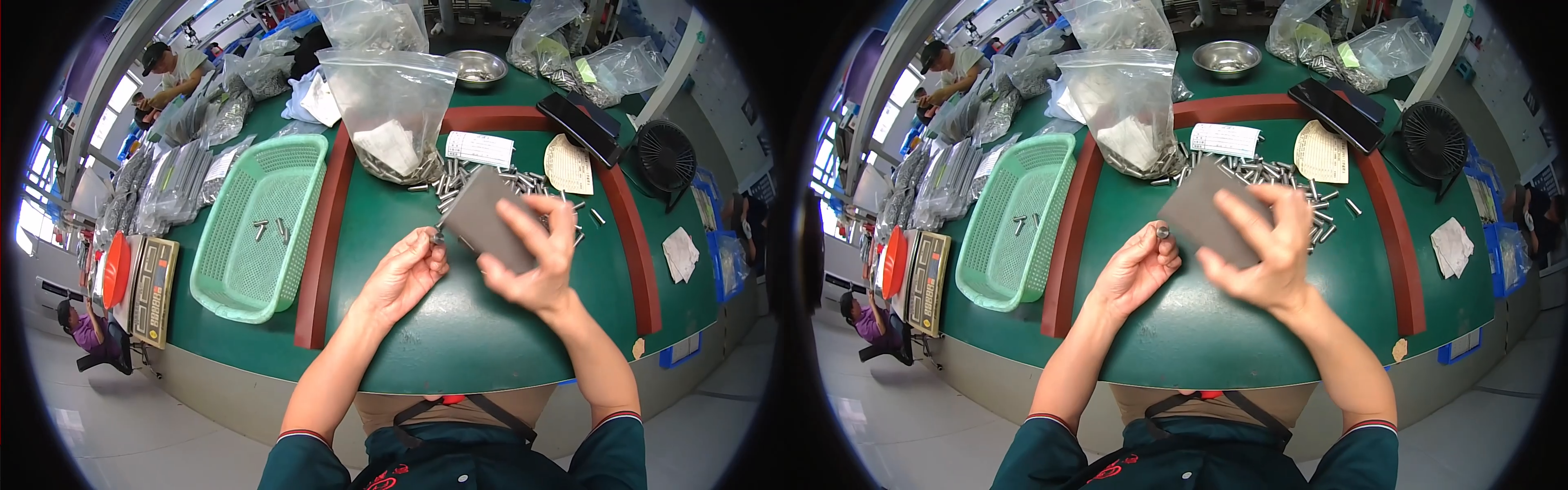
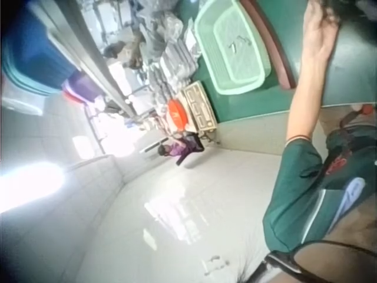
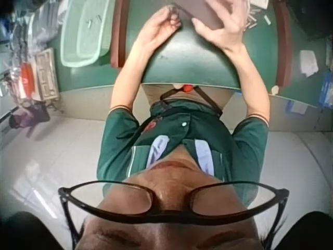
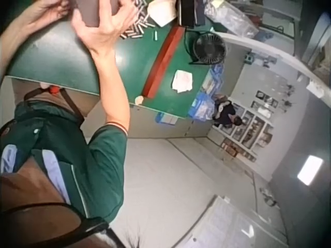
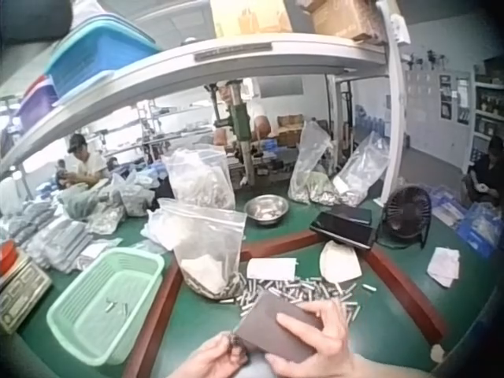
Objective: Sanding small cylindrical metal parts using a sanding block at a workbench.
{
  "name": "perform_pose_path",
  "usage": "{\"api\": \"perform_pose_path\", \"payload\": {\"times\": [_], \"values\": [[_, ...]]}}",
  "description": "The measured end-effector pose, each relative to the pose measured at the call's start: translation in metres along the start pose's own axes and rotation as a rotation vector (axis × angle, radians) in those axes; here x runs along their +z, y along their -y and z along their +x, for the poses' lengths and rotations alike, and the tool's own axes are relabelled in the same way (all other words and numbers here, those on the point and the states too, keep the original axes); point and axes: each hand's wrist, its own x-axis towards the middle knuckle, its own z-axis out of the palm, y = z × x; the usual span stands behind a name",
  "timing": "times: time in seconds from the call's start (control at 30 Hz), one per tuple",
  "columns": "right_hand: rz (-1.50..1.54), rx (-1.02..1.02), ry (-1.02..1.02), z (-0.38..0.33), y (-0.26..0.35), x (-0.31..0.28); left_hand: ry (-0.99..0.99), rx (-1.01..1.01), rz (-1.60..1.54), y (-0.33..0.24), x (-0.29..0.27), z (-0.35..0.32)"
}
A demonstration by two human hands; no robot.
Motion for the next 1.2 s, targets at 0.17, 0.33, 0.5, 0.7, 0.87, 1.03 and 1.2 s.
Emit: {"api": "perform_pose_path", "payload": {"times": [0.17,0.33,0.5,0.7,0.87,1.03,1.2], "values": [[0.046,-0.168,0.136,-0.002,0.019,0.005,-0.335,0.069,0.148,0.009,0.036,-0.006],[-0.094,-0.012,0.039,-0.001,-0.014,0.001,-0.069,-0.043,0.157,0.001,0.018,0.000],[0.057,-0.088,0.111,0.002,0.012,0.007,-0.227,0.063,0.322,0.003,0.022,-0.004],[0.180,-0.090,0.145,-0.005,0.015,0.003,-0.428,0.046,0.267,0.004,0.054,-0.001],[-0.160,0.122,0.079,0.005,-0.018,0.006,-0.047,0.077,0.346,-0.002,0.009,-0.006],[-0.048,0.129,0.047,0.002,-0.010,-0.001,0.008,-0.007,0.093,-0.002,0.007,0.000],[0.024,-0.053,0.006,0.001,0.009,0.001,0.095,-0.010,0.008,-0.002,0.009,-0.001]]}}
